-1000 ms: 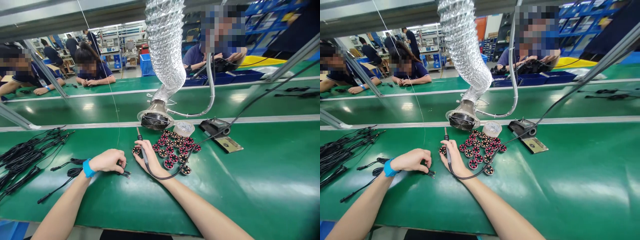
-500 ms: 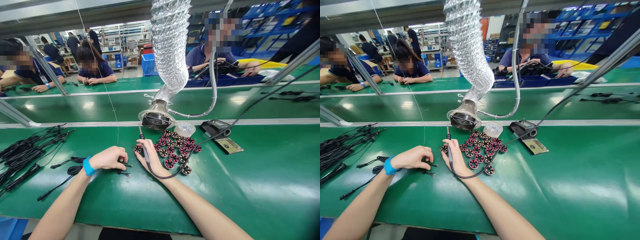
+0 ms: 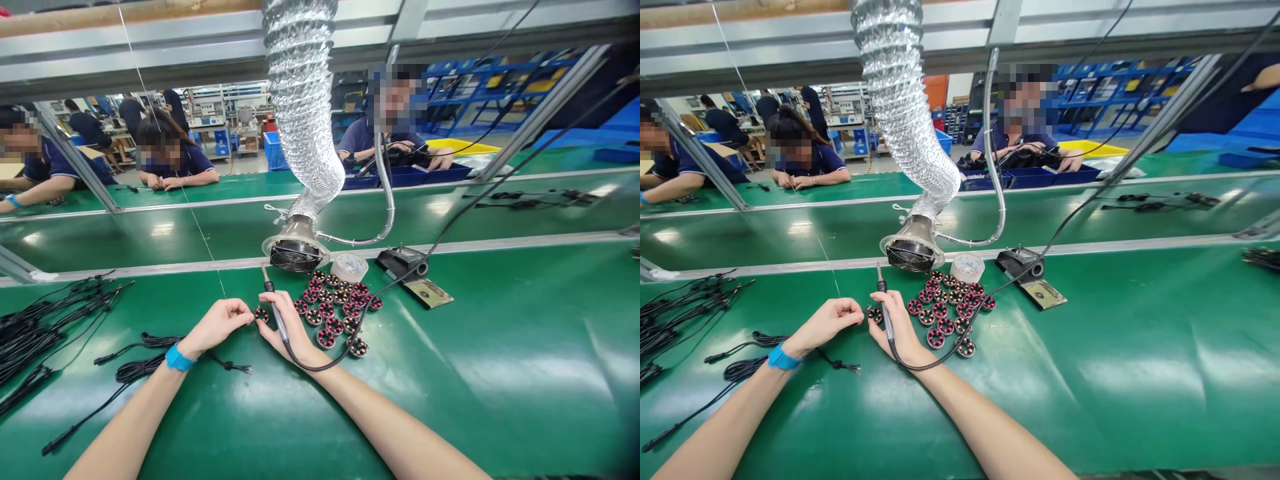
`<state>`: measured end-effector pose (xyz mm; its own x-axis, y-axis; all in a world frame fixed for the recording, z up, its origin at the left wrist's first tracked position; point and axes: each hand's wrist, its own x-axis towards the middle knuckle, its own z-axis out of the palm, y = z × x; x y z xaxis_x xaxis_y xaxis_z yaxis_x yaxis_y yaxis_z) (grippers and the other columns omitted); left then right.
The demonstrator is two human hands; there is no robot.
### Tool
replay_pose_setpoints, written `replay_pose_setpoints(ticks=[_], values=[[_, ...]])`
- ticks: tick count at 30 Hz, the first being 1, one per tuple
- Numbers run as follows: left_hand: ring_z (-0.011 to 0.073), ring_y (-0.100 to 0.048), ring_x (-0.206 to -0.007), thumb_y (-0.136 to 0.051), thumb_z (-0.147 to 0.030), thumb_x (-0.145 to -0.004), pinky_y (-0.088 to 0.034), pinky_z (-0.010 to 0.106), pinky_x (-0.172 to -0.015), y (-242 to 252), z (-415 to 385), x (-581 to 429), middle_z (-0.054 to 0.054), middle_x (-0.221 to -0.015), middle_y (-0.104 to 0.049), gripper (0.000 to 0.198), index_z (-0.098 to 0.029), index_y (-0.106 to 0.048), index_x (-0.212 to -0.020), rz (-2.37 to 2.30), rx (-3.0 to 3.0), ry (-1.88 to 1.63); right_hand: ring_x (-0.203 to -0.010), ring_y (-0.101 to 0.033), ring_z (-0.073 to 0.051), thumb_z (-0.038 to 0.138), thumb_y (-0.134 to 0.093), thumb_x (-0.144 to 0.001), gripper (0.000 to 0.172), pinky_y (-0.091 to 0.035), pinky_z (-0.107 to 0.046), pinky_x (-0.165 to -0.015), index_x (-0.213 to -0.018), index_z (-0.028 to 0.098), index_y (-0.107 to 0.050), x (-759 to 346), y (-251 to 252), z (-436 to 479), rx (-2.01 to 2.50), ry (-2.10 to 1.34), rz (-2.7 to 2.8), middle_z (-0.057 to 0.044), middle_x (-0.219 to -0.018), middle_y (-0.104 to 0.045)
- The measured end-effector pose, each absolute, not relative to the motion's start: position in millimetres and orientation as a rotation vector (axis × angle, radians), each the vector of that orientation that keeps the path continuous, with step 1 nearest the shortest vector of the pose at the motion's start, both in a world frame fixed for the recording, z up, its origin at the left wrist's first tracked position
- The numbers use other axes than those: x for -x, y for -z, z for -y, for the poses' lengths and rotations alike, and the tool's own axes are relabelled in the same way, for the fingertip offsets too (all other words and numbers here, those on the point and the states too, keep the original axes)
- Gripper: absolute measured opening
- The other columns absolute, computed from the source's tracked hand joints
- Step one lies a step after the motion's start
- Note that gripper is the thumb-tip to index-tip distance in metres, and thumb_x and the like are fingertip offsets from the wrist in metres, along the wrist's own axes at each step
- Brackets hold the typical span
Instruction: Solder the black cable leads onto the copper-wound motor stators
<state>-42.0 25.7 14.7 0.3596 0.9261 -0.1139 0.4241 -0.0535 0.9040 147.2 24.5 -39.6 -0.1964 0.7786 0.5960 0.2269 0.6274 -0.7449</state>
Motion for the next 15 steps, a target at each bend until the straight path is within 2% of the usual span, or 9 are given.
replay_pose_setpoints(ticks=[5,9,15], values=[[0.0140,-0.050,-0.069,-0.060,-0.051,-0.084,-0.040,0.025,-0.064,-18.6,-22.0,38.3,0.000,-0.072,-0.058,0.037,-0.015,-0.060,-0.077,-1.217,-1.745,-0.620,-0.085,-0.063,-0.014,0.003,-0.057,-0.080,0.048,-0.056,-0.033,-0.084,-0.121,0.027,-0.052,-143.5,23.8,-19.4,0.786,-0.629,1.620,-0.004,-0.105,-0.051],[0.0144,-0.051,-0.067,-0.059,-0.055,-0.083,-0.041,0.023,-0.063,-18.0,-21.5,36.9,-0.001,-0.070,-0.057,0.040,-0.016,-0.059,-0.073,-1.234,-1.808,-0.604,-0.075,-0.063,-0.010,0.004,-0.058,-0.081,0.046,-0.057,-0.028,-0.077,-0.120,0.026,-0.052,-141.5,24.9,-19.6,0.777,-0.688,1.570,-0.003,-0.108,-0.047],[0.0163,-0.060,-0.066,-0.070,-0.058,-0.072,-0.048,0.022,-0.061,-7.9,-22.4,34.8,0.001,-0.077,-0.070,0.041,-0.020,-0.069,-0.087,-1.400,-1.958,-0.688,-0.069,-0.065,-0.008,0.008,-0.065,-0.078,0.045,-0.059,-0.026,-0.071,-0.118,0.025,-0.055,-141.9,26.3,-22.3,0.769,-0.785,1.482,-0.002,-0.111,-0.046]])
